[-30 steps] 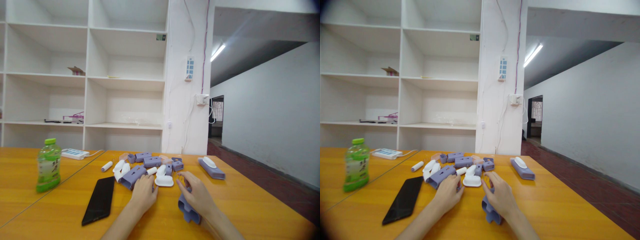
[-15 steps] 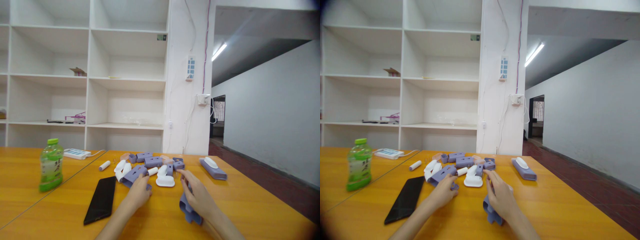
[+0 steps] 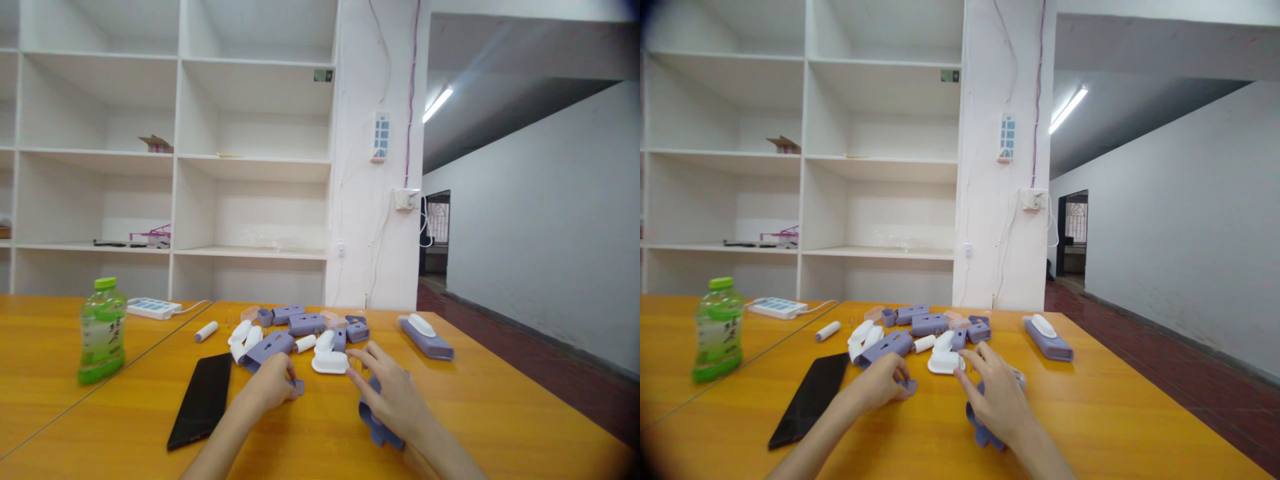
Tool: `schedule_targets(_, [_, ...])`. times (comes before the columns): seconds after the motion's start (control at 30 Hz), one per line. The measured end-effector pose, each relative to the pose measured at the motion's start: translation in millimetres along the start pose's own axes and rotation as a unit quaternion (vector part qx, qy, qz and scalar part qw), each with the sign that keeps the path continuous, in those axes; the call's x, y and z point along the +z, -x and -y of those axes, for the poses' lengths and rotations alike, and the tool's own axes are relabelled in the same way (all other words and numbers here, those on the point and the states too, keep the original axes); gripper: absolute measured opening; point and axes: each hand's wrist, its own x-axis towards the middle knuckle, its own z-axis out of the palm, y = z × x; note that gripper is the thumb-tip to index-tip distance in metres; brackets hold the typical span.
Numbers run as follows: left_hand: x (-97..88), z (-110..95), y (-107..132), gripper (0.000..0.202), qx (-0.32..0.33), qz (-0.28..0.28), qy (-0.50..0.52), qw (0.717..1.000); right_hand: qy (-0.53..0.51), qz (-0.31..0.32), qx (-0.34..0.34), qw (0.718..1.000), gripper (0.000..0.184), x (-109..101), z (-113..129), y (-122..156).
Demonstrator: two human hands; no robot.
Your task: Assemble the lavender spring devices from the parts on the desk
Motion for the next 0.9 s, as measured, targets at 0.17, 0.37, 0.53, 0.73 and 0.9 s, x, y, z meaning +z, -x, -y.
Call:
schedule_targets(0.17, [0.9, 1, -1, 0.027, 0.029, -0.013, 0.052, 0.998, -0.019, 0.008, -0.014, 1.0, 0.024, 1, -4, 0])
schedule_targets(0.37, [29.2, -19, 2, 0.012, 0.09, -0.017, 0.203, 0.975, 0.003, 0.007, -0.031, 0.999, 0.025, 5, -5, -1])
schedule_targets(0.53, [69.4, -49, 10, 0.027, 0.104, 0.033, 0.376, 0.92, 0.001, 0.011, -0.03, 0.999, 0.024, 9, -3, 1])
schedule_targets(0.73, [76.9, -63, 8, 0.058, 0.061, 0.07, 0.524, 0.846, -0.036, 0.029, -0.022, 0.999, 0.02, 10, 5, 2])
schedule_targets(0.9, [79.1, -60, 5, 0.062, 0.006, 0.071, 0.622, 0.78, -0.053, 0.047, -0.046, 0.996, 0.013, 11, 15, 3])
